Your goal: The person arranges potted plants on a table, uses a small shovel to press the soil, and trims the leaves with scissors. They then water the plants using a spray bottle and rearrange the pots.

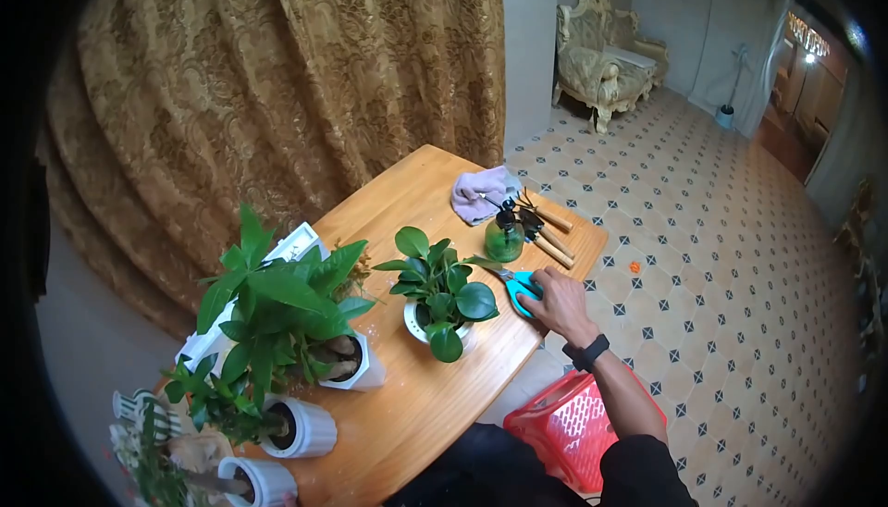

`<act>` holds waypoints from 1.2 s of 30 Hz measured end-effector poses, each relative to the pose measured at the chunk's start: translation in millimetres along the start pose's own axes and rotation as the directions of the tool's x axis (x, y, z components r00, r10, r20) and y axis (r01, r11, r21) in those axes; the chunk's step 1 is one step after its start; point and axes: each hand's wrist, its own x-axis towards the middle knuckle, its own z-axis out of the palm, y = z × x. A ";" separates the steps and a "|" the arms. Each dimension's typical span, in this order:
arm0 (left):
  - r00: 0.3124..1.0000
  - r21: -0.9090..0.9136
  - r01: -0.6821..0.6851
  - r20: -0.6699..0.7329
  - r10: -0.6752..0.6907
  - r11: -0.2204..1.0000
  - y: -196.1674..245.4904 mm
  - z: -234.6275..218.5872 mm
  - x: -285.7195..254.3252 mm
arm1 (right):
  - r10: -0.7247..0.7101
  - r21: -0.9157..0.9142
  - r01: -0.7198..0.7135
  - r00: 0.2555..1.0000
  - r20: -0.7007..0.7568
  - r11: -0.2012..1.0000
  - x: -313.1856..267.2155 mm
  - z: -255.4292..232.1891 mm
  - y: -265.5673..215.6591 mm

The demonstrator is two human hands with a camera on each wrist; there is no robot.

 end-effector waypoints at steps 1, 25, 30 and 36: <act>1.000 0.003 0.008 0.002 -0.008 1.000 -0.4 1.4 -0.6 | 0.000 -0.020 0.000 1.000 0.006 1.000 2.2 -0.1 -1.7; 0.977 0.086 0.209 0.021 -0.212 0.974 8.3 -1.6 -11.8 | 0.021 -0.009 -0.022 0.999 -0.027 1.000 20.6 11.4 -9.4; 0.987 0.077 0.158 0.020 -0.160 0.984 20.6 4.2 -9.0 | -0.018 0.055 0.020 0.999 -0.032 0.998 24.5 13.7 -4.6; 0.980 0.088 0.189 0.040 -0.193 0.978 24.5 3.4 -6.6 | 0.135 0.301 -0.113 0.990 -0.051 0.947 28.7 1.9 7.4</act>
